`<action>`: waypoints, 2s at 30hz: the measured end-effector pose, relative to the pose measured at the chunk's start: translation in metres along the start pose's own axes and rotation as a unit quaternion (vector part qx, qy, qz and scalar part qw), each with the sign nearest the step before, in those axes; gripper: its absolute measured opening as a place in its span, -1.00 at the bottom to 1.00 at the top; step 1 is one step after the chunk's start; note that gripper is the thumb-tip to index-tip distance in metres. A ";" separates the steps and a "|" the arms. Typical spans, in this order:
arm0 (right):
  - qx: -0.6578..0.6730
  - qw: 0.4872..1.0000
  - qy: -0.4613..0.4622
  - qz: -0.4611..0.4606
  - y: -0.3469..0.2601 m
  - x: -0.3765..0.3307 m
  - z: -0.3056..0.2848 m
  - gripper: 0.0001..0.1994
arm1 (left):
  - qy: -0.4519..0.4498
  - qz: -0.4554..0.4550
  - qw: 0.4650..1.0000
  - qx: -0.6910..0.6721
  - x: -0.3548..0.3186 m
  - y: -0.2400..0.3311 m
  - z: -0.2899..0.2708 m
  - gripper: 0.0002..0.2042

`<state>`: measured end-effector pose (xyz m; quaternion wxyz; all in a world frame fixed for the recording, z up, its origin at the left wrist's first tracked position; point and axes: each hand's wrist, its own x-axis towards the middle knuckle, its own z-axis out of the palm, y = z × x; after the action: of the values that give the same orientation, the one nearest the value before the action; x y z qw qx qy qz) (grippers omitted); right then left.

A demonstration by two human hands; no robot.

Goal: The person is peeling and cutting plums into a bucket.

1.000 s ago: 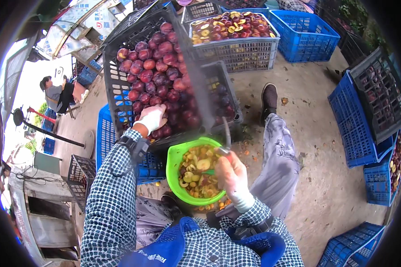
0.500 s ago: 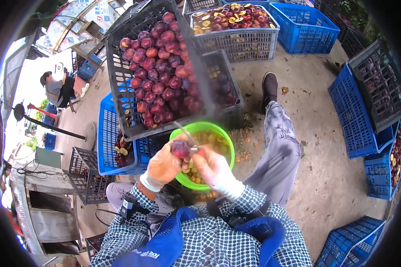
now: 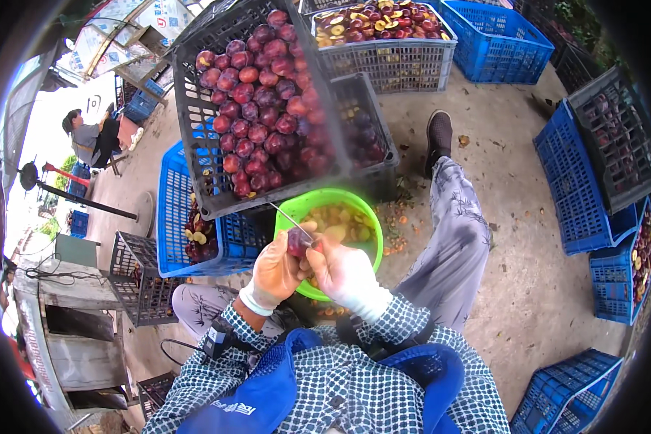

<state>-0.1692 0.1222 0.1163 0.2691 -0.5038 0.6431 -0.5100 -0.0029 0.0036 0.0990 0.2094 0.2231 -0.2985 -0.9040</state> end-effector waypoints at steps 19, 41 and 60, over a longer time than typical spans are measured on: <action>0.148 0.986 -0.023 0.076 0.029 0.002 -0.001 -0.76 | -0.002 0.097 0.986 0.134 0.020 0.029 -0.013 -0.42; -0.117 0.993 0.031 0.012 0.035 -0.005 0.034 -0.76 | -0.002 0.079 0.996 0.032 0.023 0.005 0.001 -0.40; -0.141 0.985 0.077 -0.060 0.038 -0.008 0.027 -0.70 | 0.030 0.194 0.908 0.369 0.009 0.013 0.034 -0.42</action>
<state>-0.1576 0.1186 0.0706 0.1142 -0.5338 0.6957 -0.4670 -0.0252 0.0043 0.1295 0.2922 0.2494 -0.6417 -0.6638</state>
